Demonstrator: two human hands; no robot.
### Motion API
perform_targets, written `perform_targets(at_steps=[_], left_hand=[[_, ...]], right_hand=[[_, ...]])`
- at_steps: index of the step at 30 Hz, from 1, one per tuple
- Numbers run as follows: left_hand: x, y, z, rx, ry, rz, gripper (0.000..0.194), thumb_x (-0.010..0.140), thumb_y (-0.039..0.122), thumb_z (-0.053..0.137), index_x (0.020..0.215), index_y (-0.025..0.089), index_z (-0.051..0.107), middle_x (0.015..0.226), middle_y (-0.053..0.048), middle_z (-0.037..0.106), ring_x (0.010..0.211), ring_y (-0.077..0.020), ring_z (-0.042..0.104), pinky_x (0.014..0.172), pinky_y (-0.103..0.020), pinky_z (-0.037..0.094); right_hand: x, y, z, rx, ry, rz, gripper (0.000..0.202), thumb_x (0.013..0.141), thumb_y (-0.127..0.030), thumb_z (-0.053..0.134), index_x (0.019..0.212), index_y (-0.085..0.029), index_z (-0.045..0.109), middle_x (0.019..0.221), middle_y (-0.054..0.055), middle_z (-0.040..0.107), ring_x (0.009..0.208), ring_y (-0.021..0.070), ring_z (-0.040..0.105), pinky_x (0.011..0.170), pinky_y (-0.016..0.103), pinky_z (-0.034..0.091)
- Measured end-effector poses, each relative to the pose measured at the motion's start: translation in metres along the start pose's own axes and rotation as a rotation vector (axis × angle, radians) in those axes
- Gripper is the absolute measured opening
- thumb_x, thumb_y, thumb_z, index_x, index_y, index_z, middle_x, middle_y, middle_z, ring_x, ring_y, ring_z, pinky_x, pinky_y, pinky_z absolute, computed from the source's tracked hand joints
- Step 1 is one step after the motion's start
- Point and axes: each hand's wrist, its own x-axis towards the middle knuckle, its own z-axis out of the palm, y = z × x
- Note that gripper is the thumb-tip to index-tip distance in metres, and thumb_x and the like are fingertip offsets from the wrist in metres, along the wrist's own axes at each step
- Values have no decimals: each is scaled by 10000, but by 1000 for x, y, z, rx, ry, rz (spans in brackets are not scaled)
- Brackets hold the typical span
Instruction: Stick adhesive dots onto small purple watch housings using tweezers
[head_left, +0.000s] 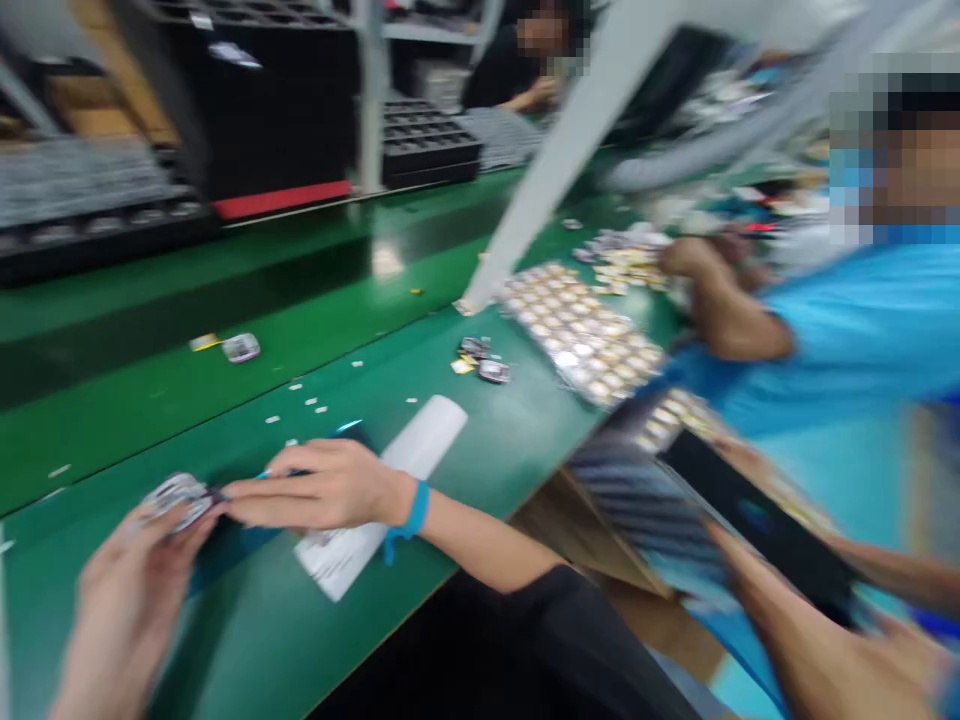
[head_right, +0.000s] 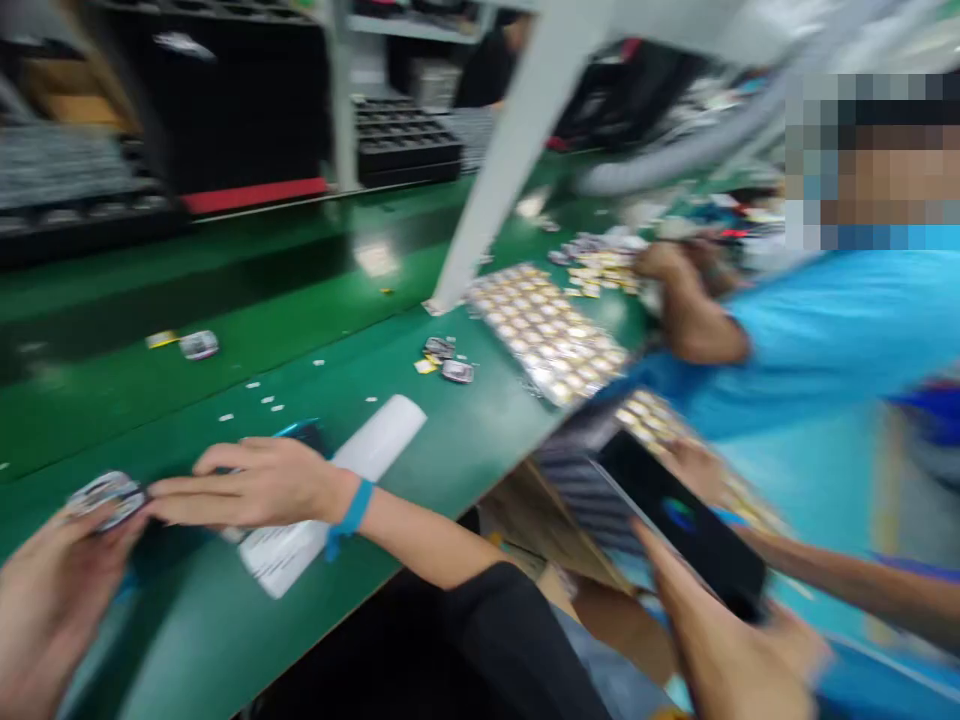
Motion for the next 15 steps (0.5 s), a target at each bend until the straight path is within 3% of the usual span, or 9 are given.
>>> perform_targets(at_steps=[2,4,9,15], left_hand=[[-7,-4,-5,-266,353,-376,40,752,246,760,749,235,721,716,29,753,612,-181,744,576,-278,667],[-10,-7,-7,-269,449,-454,136,659,246,800,741,181,713,761,-13,770,644,-182,756,612,-269,667],[-11,-5,-4,-470,467,-572,348,595,297,881,618,159,562,685,15,684,574,-117,684,601,-236,637],[-16,2,-2,-498,461,-580,315,622,257,859,595,160,561,623,38,642,552,-100,651,578,-216,627]], right_hand=[[0,-5,0,113,135,71,228,1062,-277,557,1173,-277,756,1354,-41,689,972,127,672,806,243,584],[2,-7,2,217,218,82,198,1023,-180,598,1112,-228,769,1289,-29,729,939,154,666,797,279,590],[8,-10,2,317,153,51,275,975,-112,637,1205,-227,734,1244,4,754,900,186,673,682,332,583],[11,-14,-2,329,117,41,255,999,-94,580,1162,-204,743,1202,2,769,857,188,666,671,328,586]])
